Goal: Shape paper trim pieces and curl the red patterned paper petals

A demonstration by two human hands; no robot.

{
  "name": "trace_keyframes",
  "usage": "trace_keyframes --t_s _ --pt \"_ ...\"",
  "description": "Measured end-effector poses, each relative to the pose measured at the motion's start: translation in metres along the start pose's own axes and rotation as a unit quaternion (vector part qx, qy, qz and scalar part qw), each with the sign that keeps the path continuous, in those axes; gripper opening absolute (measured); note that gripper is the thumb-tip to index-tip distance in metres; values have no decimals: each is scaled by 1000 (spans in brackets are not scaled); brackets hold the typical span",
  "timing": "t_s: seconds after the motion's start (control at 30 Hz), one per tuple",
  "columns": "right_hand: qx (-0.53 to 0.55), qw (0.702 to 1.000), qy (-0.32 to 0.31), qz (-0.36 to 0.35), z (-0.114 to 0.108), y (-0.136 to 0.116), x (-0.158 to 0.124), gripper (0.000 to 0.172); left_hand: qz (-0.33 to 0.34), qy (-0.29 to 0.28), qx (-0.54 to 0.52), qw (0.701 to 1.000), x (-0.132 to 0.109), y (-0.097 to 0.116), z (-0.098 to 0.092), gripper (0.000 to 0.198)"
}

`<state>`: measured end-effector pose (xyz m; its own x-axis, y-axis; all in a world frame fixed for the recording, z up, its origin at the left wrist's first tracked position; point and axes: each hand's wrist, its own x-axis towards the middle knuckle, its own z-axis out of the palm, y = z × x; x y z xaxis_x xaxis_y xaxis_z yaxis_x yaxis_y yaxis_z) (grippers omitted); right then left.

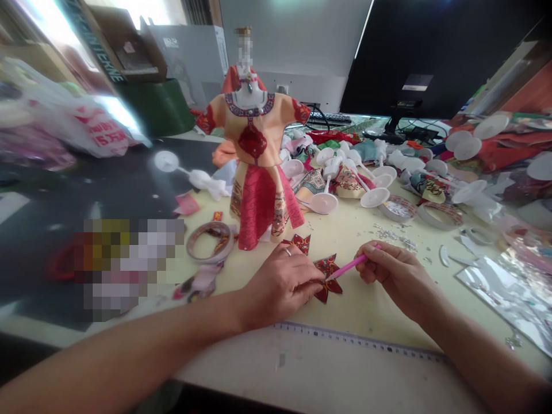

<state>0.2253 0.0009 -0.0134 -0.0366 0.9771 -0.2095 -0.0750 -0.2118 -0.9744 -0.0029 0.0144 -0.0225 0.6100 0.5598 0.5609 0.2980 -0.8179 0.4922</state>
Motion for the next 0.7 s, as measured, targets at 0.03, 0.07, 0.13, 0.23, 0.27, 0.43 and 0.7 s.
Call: trace_keyframes --t_s 0.03,0.07,0.13,0.23,0.27,0.43,0.7 --pt "-3 1000 -3 0 0 0 0 26 -2 -2 3 1000 0 1 0 8" --pt "-5 1000 -5 1 0 0 0 26 -3 -3 5 1000 0 1 0 9" --pt "-10 1000 -9 0 0 1 -1 27 -4 -3 7 1000 1 2 -1 10" --pt "-14 1000 -10 -2 0 1 -1 27 -5 -6 8 1000 1 2 -1 13" --pt "-14 1000 -10 -2 0 1 -1 26 -7 -8 8 1000 1 2 -1 13" --pt "-21 1000 -9 -7 0 1 -1 26 -20 -10 6 1000 1 2 -1 13" --pt "-48 998 8 -41 1 1 -2 27 -49 -23 -25 998 2 3 -1 14"
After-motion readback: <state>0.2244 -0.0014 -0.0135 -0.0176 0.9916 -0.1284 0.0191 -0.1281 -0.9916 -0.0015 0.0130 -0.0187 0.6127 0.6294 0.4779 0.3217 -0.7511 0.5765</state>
